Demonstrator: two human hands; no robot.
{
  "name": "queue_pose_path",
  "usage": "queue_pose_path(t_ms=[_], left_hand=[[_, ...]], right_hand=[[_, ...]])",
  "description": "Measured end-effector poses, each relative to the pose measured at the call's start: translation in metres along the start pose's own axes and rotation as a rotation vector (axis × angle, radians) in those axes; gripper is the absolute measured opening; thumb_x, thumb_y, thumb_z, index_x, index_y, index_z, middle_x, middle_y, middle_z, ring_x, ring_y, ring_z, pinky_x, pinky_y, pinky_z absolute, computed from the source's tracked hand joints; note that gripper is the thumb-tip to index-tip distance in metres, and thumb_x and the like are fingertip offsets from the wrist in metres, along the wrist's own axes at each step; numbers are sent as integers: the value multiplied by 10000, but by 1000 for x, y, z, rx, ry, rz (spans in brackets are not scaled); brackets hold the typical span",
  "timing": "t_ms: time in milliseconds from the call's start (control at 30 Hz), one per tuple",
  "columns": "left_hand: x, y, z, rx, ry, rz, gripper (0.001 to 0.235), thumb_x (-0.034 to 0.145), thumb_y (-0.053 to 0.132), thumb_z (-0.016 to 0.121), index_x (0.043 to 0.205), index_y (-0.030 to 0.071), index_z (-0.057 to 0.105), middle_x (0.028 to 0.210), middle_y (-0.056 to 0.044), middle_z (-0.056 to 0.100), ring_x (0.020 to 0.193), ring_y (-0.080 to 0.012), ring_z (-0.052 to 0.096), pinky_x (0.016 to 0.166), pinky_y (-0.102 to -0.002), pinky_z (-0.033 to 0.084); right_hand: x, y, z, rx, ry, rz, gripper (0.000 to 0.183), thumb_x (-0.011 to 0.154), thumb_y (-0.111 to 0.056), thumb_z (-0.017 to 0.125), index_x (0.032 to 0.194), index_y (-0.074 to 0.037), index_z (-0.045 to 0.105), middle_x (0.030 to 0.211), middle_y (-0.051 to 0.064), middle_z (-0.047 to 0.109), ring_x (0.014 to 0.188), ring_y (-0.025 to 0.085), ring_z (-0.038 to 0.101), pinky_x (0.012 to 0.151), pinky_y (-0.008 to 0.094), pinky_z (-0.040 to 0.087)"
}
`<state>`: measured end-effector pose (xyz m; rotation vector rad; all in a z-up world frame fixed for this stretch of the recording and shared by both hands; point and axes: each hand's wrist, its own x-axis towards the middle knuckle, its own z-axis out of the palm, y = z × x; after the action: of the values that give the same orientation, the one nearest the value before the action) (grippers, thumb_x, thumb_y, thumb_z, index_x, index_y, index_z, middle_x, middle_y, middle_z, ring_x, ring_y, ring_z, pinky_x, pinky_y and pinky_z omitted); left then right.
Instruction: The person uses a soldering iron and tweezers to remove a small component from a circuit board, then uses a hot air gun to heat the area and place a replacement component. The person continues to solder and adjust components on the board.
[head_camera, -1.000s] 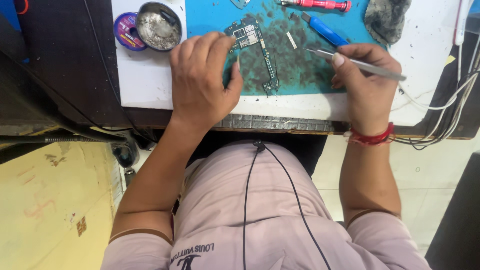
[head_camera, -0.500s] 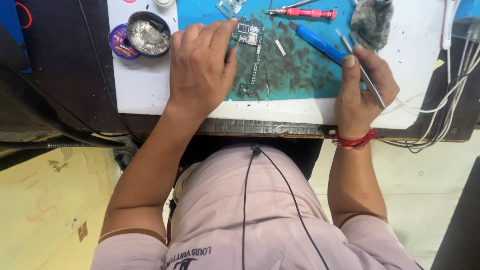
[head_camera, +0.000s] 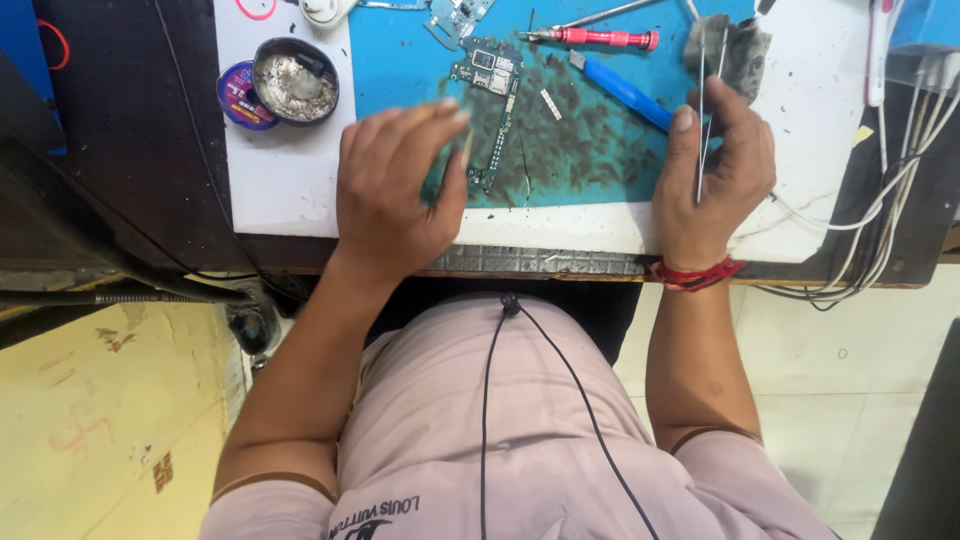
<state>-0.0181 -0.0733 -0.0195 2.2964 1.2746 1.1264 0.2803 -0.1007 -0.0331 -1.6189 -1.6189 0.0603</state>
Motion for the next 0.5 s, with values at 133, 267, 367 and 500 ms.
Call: queue_pose_path(t_ms=[133, 267, 367, 500], left_hand=[[-23, 3, -10, 35, 88, -35, 284, 999, 120, 746, 1263, 110, 640, 1292, -79, 675, 1183, -257, 644, 1056, -419, 450], [-25, -29, -43, 471, 137, -120, 677, 1007, 345, 712, 1516, -40, 488, 1551, -225, 485, 1437, -382, 430, 1217, -544, 302], [-17, -49, -61, 416, 43, -219, 798, 1013, 453, 746, 1466, -129, 439, 1537, -301, 403, 1410, -464, 334, 1161, -601, 239], [-5, -55, -65, 461, -22, -212, 717, 990, 501, 756, 1414, -45, 564, 1448, -266, 538, 1361, -410, 454, 1158, -611, 224]], right_hand=[[-1, -4, 1, 177, -5, 1, 216, 1150, -47, 666, 1356, -3, 620, 1133, 106, 729, 967, 235, 723, 840, 327, 564], [1, -7, -2, 53, -34, -101, 242, 1099, 4, 723, 1326, -8, 638, 1104, 101, 747, 827, 200, 642, 729, 300, 500], [3, -10, -2, 33, -23, -92, 237, 1069, 17, 764, 1281, -9, 659, 1065, 102, 726, 849, 196, 625, 708, 296, 497], [1, -15, -4, 76, 4, -104, 210, 1037, 35, 789, 1220, 4, 688, 1069, 129, 722, 890, 217, 635, 738, 315, 510]])
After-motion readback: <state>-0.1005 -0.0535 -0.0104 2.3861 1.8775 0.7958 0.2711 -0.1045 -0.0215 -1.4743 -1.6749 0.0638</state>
